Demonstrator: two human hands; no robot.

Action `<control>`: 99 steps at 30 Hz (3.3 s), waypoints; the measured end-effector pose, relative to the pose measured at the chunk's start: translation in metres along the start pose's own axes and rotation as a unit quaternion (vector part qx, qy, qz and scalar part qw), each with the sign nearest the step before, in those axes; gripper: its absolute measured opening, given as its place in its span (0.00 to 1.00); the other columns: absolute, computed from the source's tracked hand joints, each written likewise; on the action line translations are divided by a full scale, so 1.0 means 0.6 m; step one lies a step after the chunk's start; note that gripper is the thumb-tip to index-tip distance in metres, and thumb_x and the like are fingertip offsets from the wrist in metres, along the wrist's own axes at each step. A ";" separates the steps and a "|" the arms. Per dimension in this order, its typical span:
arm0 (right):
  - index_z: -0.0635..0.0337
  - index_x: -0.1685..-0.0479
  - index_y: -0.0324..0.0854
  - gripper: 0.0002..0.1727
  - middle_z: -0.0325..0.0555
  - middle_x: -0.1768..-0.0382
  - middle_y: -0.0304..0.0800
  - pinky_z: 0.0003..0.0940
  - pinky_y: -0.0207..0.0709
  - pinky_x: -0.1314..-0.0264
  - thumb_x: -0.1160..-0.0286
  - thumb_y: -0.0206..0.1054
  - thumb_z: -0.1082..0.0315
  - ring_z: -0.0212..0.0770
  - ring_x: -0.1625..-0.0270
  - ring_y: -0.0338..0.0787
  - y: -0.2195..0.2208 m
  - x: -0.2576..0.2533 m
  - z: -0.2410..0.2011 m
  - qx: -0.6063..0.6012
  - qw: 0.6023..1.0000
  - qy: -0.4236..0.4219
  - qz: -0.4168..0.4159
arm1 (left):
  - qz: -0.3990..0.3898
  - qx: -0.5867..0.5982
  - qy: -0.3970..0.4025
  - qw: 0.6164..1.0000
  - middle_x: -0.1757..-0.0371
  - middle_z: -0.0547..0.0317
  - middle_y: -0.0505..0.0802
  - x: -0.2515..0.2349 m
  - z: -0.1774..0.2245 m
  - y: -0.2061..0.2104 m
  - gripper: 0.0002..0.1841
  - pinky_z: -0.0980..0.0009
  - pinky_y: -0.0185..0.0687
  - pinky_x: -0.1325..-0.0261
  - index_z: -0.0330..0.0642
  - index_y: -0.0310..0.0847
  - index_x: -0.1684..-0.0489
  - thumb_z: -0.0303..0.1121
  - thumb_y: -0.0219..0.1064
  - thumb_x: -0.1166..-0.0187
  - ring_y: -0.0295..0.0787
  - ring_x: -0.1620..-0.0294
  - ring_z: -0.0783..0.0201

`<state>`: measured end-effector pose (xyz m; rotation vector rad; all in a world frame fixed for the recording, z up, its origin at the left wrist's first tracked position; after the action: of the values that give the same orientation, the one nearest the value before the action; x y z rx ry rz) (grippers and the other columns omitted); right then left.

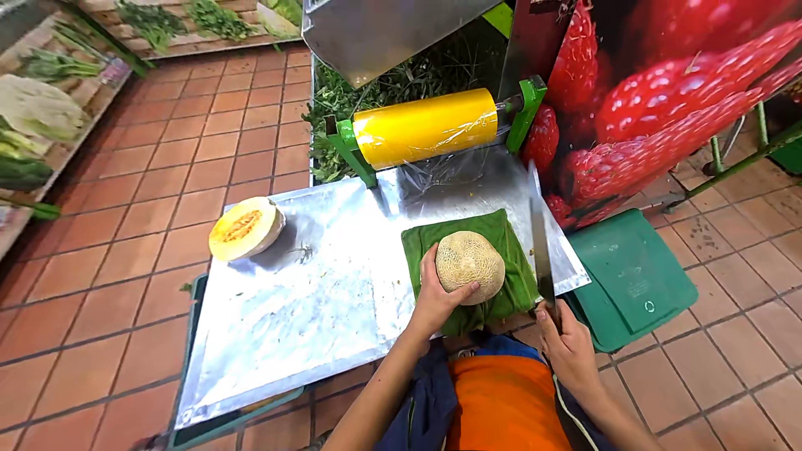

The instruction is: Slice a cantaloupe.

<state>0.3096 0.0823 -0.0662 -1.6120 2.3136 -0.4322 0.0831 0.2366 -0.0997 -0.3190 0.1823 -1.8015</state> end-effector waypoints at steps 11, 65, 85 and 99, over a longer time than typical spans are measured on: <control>0.53 0.52 0.82 0.22 0.35 0.81 0.77 0.34 0.77 0.82 0.11 0.56 0.44 0.34 0.84 0.77 -0.003 -0.013 0.020 0.006 0.999 0.009 -0.044 | -0.256 0.019 0.104 0.961 0.19 0.57 0.70 -0.087 0.059 -0.065 0.52 0.52 0.77 0.25 0.58 0.68 0.13 0.40 0.86 0.52 0.70 0.22 0.56; 0.57 0.47 0.83 0.24 0.35 0.79 0.81 0.33 0.80 0.74 0.11 0.54 0.45 0.32 0.79 0.81 0.033 -0.010 -0.049 0.201 0.978 0.032 -0.043 | -0.078 -0.080 0.107 0.988 0.07 0.60 0.54 0.010 0.046 0.055 0.60 0.42 0.66 0.17 0.61 0.47 0.06 0.63 0.81 0.43 0.52 0.09 0.53; 0.59 0.45 0.78 0.24 0.44 0.74 0.82 0.45 0.82 0.64 0.09 0.50 0.46 0.44 0.71 0.86 0.016 -0.022 -0.068 0.276 0.916 0.212 -0.197 | -0.066 -0.040 0.106 0.991 0.10 0.62 0.61 -0.015 0.060 0.072 0.53 0.40 0.65 0.19 0.60 0.56 0.09 0.54 0.81 0.42 0.56 0.11 0.54; 0.64 0.35 0.72 0.26 0.56 0.56 0.89 0.52 0.84 0.44 0.07 0.46 0.48 0.54 0.48 0.92 0.102 -0.057 -0.035 0.366 0.842 0.300 -0.260 | -0.048 0.023 0.014 0.998 0.09 0.54 0.61 -0.063 0.060 0.050 0.48 0.34 0.65 0.22 0.53 0.59 0.10 0.47 0.80 0.36 0.59 0.13 0.45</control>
<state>0.2602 0.1364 -0.0697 -1.7743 1.5833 -1.9081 0.1305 0.2674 -0.0787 -0.2745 0.1479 -1.9033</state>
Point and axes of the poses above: each hand's wrist, its own x-axis away from the middle knuckle, its own y-axis out of the palm, z = x × y, the point moved 3 cm from there along -x, towards the middle knuckle
